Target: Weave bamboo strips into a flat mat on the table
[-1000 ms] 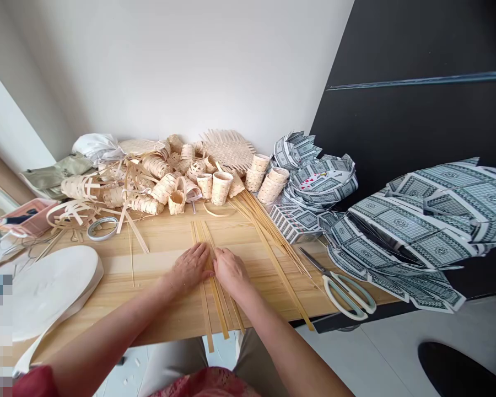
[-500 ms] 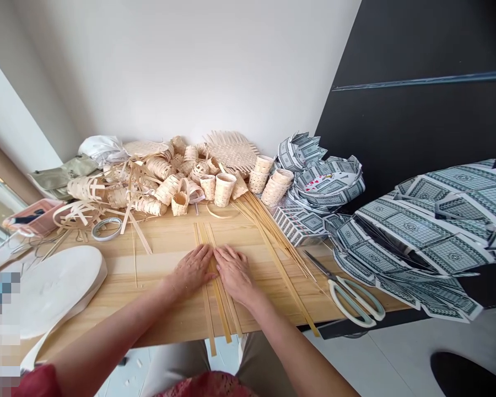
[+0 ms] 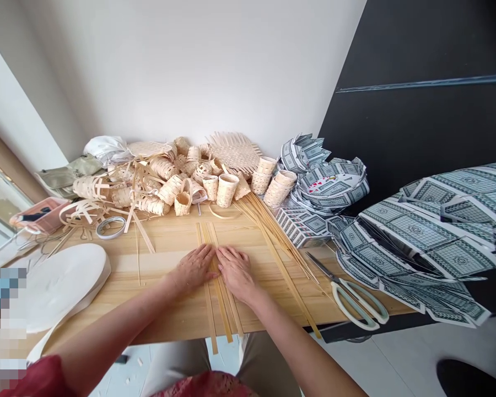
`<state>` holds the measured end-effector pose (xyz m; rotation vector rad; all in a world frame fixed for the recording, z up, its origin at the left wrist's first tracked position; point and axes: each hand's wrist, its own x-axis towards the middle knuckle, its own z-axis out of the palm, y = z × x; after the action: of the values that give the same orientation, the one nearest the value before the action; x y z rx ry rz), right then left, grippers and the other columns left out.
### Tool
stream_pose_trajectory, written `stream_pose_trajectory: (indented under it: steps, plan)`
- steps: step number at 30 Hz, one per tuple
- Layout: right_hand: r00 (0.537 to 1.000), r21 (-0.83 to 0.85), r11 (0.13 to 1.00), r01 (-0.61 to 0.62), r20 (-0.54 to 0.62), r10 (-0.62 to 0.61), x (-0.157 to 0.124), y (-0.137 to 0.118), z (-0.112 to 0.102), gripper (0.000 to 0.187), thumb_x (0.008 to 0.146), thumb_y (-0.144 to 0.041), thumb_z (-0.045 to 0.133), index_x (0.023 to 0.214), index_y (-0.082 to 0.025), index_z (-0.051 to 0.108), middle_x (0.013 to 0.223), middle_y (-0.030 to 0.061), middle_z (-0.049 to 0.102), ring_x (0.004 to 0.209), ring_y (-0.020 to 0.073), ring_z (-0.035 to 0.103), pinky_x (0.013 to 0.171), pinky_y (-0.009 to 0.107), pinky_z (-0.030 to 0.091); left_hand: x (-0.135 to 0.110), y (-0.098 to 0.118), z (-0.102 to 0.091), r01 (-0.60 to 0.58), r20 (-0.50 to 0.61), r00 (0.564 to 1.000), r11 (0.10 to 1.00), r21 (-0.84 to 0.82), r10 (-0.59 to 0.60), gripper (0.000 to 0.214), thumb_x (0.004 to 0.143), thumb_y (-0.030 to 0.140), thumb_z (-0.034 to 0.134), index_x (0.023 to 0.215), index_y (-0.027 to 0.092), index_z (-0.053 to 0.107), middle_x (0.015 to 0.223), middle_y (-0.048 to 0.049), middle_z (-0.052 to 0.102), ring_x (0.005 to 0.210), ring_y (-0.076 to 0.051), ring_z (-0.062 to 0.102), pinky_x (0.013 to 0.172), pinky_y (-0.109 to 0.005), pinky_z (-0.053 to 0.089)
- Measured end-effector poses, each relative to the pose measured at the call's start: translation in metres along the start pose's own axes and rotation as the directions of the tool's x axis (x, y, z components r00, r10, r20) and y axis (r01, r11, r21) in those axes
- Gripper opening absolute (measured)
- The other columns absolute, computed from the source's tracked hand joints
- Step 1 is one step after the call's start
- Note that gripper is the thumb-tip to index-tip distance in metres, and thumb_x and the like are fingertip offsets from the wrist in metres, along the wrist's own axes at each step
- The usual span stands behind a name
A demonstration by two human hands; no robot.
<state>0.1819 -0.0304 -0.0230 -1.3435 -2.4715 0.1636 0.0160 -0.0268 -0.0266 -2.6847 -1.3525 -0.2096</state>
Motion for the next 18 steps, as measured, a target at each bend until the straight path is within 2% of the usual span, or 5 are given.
stream_pose_trajectory:
  steps: [13, 18]
  plan:
    - [1.0, 0.013, 1.0, -0.026, 0.012, 0.026, -0.0001, -0.0014, -0.0044, 0.04, 0.087, -0.018, 0.04, 0.127, -0.014, 0.044, 0.133, 0.0093, 0.043, 0.122, 0.0206, 0.034, 0.095, 0.039, 0.029, -0.0053, -0.0004, -0.005, -0.009, -0.044, 0.999, 0.999, -0.044, 0.007, 0.06, 0.085, 0.053, 0.034, 0.124, 0.008, 0.042, 0.129, -0.0196, 0.046, 0.121, -0.027, 0.042, 0.099, -0.04, 0.037]
    - [1.0, 0.022, 1.0, 0.02, 0.012, -0.02, -0.0057, -0.0049, -0.0063, 0.041, 0.087, -0.015, 0.04, 0.128, -0.015, 0.043, 0.134, 0.0095, 0.041, 0.123, 0.0206, 0.033, 0.096, 0.039, 0.028, -0.0094, 0.0022, -0.0031, 0.071, -0.051, 0.996, 0.997, -0.032, -0.072, 0.049, 0.089, 0.044, 0.032, 0.125, 0.012, 0.042, 0.131, -0.0167, 0.045, 0.123, -0.026, 0.041, 0.098, -0.041, 0.036]
